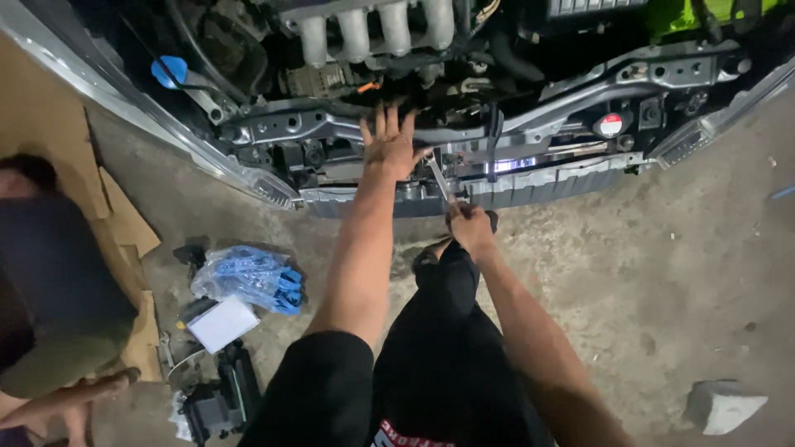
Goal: The person works on the front of a car with the hood open, using a wrench to tighten bolts on the radiator support and engine bay components. They also use a black cloth to wipe parts of the engine area.
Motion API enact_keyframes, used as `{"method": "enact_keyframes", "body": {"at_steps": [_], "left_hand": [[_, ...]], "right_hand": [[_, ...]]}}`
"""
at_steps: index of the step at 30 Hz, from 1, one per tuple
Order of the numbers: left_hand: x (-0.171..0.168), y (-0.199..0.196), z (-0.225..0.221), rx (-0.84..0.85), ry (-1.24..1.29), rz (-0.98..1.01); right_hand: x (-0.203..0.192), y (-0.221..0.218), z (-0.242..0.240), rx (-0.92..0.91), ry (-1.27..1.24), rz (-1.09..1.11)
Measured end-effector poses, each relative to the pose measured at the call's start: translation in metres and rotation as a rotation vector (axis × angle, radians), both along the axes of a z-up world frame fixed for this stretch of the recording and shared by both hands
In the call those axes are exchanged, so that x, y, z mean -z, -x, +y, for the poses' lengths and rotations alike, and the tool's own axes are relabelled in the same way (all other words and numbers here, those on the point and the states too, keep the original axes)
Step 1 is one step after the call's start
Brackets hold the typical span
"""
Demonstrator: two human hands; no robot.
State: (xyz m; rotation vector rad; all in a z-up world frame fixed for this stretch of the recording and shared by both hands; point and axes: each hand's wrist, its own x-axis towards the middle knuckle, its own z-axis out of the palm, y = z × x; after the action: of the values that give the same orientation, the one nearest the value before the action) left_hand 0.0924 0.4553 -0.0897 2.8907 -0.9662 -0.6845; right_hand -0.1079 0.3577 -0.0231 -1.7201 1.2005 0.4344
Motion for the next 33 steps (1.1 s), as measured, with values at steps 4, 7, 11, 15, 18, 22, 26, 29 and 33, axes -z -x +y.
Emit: {"method": "enact_keyframes", "body": {"at_steps": [4,7,11,15,18,22,26,29,33], "left_hand": [[-0.032,0.002,-0.01,-0.047,-0.115,0.078],[-0.018,0.002,-0.01,-0.072,-0.1,0.061],[0.033,0.005,-0.004,-0.033,-0.051,0.015],[0.013,0.001,-0.011,-0.062,-0.136,0.062],[-0.011,0.004,-0.008,-0.017,-0.107,-0.003],[0.001,-0.003,-0.012,-0.048,-0.165,0.049],[-0.013,0.003,-0.021,-0.075,-0.218,0.074],[-0.016,0.004,-0.017,-0.063,-0.207,0.052],[0.001,0.003,-0.02,-0.072,-0.217,0.051]], "right_hand": [[0.07,0.012,-0.004,0.248,0.296,0.008],[0.061,0.013,-0.01,0.171,0.149,0.06],[0.064,0.017,-0.006,0.105,-0.011,-0.049],[0.034,0.006,-0.04,0.079,0.032,-0.092],[0.175,0.039,0.006,0.107,-0.063,-0.083],[0.038,0.0,0.015,0.137,-0.145,0.055],[0.087,0.023,-0.009,0.067,0.053,-0.038],[0.059,0.01,0.026,0.065,-0.003,-0.048],[0.112,0.026,-0.013,-0.071,-0.081,0.041]]}}
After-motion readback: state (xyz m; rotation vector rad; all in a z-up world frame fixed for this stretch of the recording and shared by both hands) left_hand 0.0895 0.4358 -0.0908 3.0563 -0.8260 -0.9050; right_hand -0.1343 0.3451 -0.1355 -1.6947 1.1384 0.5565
